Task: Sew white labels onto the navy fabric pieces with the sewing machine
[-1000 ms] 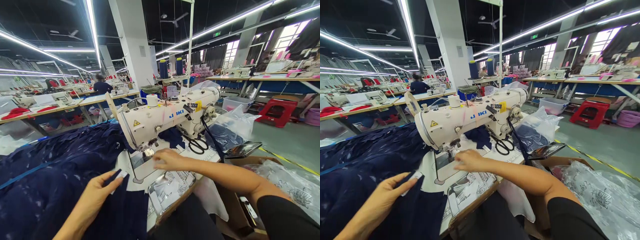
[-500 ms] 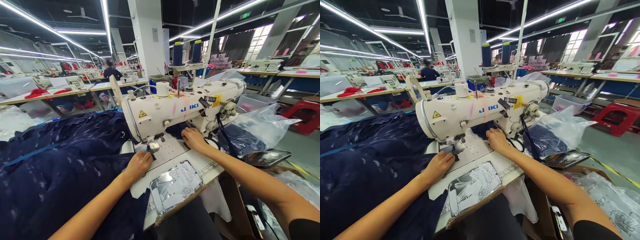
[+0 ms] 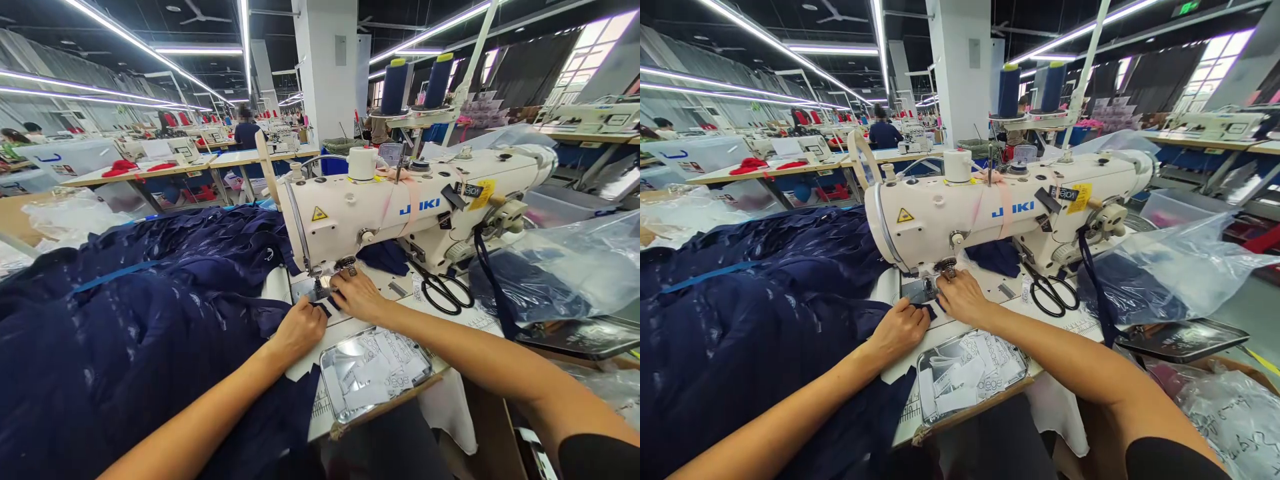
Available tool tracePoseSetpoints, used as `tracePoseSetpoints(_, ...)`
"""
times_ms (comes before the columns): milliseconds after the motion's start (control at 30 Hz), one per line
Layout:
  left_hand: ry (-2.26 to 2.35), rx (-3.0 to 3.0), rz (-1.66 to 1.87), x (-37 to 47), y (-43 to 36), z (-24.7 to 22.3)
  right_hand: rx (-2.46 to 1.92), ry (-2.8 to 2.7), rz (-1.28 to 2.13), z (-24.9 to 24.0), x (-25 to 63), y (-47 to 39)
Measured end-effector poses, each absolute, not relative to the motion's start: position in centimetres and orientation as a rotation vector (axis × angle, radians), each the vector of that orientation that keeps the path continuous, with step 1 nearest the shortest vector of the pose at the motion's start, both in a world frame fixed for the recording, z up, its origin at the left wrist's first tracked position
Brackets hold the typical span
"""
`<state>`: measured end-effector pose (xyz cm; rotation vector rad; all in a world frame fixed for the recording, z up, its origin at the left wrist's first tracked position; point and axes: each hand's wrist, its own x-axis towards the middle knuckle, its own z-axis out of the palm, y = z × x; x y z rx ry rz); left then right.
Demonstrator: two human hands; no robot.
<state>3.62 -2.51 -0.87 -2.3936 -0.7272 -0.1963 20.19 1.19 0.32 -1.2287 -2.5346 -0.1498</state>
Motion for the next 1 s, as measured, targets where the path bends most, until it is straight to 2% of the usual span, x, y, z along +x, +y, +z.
tracePoseSetpoints(133, -0.747, -2.402, -0.193, 3.7, -2.7, -0.8, -1.328, -2.538, -0.077, 0.1, 19.4, 0.2)
tracePoseSetpoints(367, -0.684, -2.301, -0.235, 3.5, -2.6, -0.8, -1.222, -2.59, -0.039, -0.2, 19.8, 1.0)
tracePoseSetpoints(600, -0.688, -2.177, -0.33, 3.3, -2.5, -0.9, -1.285, -2.304, 0.554, -0.4, 19.7, 1.7)
tracePoseSetpoints(700, -0.683, -2.172, -0.351, 3.5, -2.3, -0.9, -1.261, -2.226, 0.684, -0.3, 19.5, 1.6)
tracePoseSetpoints(1000, -0.628, -2.189, -0.322, 3.8, -2.2, -1.2, -1.256, -2.227, 0.603, -0.5, 19.4, 1.2)
